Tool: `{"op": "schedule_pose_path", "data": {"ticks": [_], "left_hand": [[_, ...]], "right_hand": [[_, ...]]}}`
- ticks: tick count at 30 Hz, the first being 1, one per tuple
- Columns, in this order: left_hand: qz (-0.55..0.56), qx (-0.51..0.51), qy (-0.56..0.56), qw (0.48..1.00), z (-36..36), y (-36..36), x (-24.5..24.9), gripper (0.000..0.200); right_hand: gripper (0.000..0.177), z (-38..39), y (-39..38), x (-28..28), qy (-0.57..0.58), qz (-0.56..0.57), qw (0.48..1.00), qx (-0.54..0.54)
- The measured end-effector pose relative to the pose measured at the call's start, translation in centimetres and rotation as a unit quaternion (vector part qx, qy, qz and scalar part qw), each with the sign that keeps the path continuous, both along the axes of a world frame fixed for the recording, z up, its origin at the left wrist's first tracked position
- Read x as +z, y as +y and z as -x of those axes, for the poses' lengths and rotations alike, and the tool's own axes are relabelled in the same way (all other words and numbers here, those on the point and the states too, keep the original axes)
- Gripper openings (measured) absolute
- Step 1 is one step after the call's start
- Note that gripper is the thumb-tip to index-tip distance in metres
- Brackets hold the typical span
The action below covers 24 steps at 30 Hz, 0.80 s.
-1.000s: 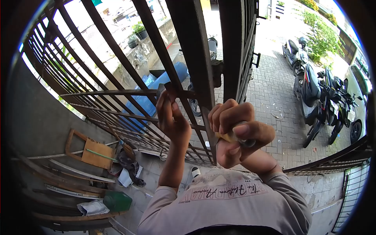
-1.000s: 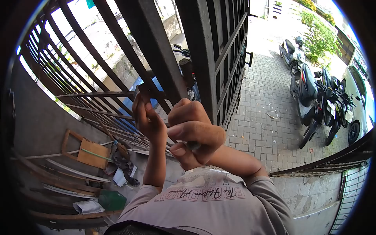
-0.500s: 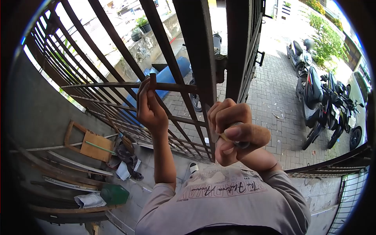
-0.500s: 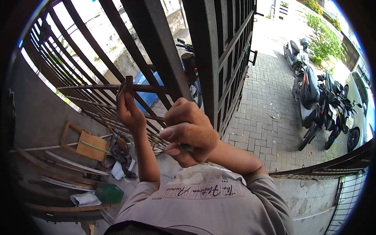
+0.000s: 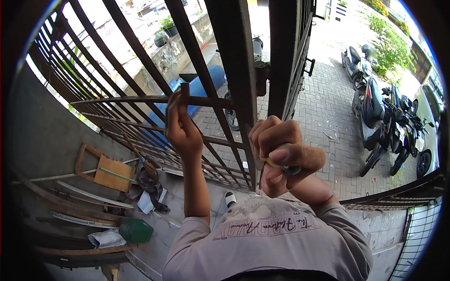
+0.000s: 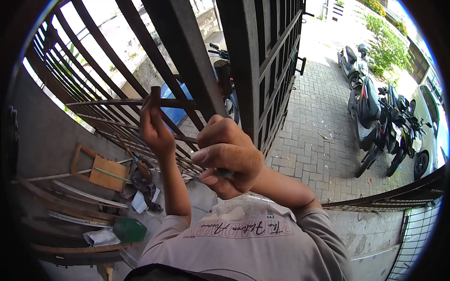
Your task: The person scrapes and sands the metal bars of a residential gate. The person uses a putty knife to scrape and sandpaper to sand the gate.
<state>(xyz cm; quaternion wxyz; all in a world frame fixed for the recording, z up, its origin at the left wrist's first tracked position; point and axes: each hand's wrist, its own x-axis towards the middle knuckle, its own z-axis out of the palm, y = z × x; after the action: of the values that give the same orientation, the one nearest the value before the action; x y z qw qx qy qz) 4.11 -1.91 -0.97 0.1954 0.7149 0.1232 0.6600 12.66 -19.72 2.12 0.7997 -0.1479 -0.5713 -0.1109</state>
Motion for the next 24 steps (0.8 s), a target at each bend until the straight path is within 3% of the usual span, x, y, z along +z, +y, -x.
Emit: {"op": "schedule_pose_path", "data": {"ticks": [1, 3, 5, 7, 9, 10, 11, 13, 14, 18, 19, 21, 22, 24], "left_hand": [[0.067, -0.044, -0.035, 0.996, 0.3, 0.9, 0.1, 0.024], [0.056, -0.028, -0.024, 0.998, -0.2, -0.6, 0.3, 0.024], [-0.064, 0.072, 0.02, 0.995, -1.5, -3.9, 0.2, 0.025], [-0.066, 0.092, 0.03, 0.993, -0.9, -2.7, -0.3, 0.025], [0.08, -0.033, -0.019, 0.996, 0.7, 0.2, 0.4, 0.022], [0.087, -0.055, -0.029, 0.994, 0.8, 0.3, 0.5, 0.022], [0.086, -0.054, -0.029, 0.994, 0.2, -0.5, 0.3, 0.022], [-0.054, 0.051, 0.017, 0.997, -1.5, -3.8, 0.2, 0.022], [-0.073, 0.1, 0.019, 0.992, -1.8, -3.6, -0.5, 0.022], [0.049, -0.021, -0.008, 0.999, 0.5, 0.1, 0.8, 0.022], [0.048, -0.02, -0.008, 0.999, 0.1, -0.4, 0.6, 0.022], [-0.044, 0.01, 0.01, 0.999, -1.3, -2.8, 0.0, 0.023], [-0.059, 0.075, 0.035, 0.995, -1.4, -3.7, -0.1, 0.023], [-0.025, 0.042, 0.016, 0.999, -0.4, -1.5, 0.4, 0.023]], "right_hand": [[0.03, -0.1, -0.3, -0.2, -0.022, -0.004, 1.0, 0.002], [0.03, 0.0, -0.3, -0.2, -0.02, 0.007, 1.0, 0.0], [0.029, 0.6, 0.2, 0.3, 0.035, 0.029, 0.999, 0.028], [0.03, 0.8, 0.5, 0.2, 0.026, 0.031, 0.999, 0.032], [0.031, 0.5, 0.1, -0.6, -0.021, 0.024, 0.999, 0.03], [0.031, 0.4, 0.1, -1.0, -0.02, 0.013, 1.0, 0.018], [0.031, 0.5, 0.2, -1.0, -0.02, 0.012, 1.0, 0.019], [0.03, 1.2, 0.1, -0.5, 0.036, 0.049, 0.997, 0.045], [0.03, 1.3, 0.2, -0.2, 0.015, 0.058, 0.998, 0.031], [0.029, 0.3, -0.3, -0.8, -0.092, 0.038, 0.995, -0.015], [0.029, 0.4, -0.1, -0.7, -0.092, 0.037, 0.995, -0.014], [0.028, 0.9, 0.3, -0.1, 0.024, 0.024, 0.999, 0.017], [0.028, 0.8, 0.5, 0.2, 0.02, 0.041, 0.999, 0.009], [0.029, 0.4, 0.5, 0.4, 0.003, 0.043, 0.999, 0.002]]}}
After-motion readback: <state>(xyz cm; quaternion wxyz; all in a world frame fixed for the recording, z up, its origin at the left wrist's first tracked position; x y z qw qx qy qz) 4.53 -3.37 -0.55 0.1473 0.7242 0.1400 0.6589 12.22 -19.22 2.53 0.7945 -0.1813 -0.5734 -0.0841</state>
